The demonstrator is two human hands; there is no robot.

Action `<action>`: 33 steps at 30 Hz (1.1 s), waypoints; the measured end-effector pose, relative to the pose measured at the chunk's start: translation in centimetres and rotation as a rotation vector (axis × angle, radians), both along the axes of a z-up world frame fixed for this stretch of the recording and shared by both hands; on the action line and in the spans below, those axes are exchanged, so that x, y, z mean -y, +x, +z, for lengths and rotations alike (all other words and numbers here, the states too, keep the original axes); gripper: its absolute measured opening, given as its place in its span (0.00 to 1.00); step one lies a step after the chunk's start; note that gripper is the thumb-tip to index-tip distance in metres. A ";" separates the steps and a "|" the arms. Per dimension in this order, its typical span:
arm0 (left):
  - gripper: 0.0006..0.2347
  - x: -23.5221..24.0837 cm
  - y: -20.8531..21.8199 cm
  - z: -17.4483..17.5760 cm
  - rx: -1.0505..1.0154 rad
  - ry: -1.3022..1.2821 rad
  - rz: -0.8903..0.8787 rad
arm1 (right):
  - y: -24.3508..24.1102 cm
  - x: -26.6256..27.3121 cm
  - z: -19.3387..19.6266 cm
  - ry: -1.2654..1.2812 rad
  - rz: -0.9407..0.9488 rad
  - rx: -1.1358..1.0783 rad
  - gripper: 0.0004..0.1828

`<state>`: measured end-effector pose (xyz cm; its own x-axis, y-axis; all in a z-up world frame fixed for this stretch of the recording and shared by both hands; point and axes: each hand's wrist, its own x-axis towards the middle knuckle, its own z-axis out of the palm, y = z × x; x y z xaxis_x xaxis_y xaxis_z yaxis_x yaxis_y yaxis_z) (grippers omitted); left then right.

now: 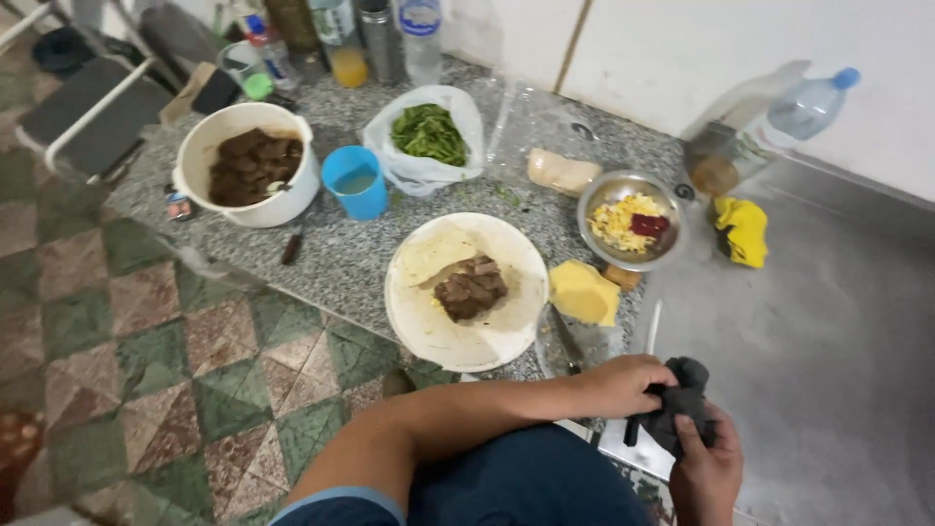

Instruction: The person assembles a taco by placing corn, shredded meat, and red sauce onto a tortilla on a plate. They use a spoon to spread the corn and their hands to place the meat and sauce.

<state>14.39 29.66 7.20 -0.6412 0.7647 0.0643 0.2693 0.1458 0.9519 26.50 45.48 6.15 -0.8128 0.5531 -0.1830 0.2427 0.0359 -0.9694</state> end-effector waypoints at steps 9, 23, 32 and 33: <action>0.05 0.6 0.4 2.6 0.050 -0.027 0.177 | 1.0 -2.6 -1.1 0.312 -0.177 0.086 0.14; 0.12 14.8 0.2 2.3 0.325 -0.341 0.348 | -2.0 -7.9 0.0 0.672 0.245 0.598 0.42; 0.10 14.5 -11.8 2.8 -0.165 -0.542 0.247 | -0.5 4.0 -1.6 0.428 0.372 0.473 0.29; 0.10 13.3 -14.4 1.3 -0.166 -0.535 0.219 | 0.9 4.1 -2.7 0.425 0.346 0.485 0.29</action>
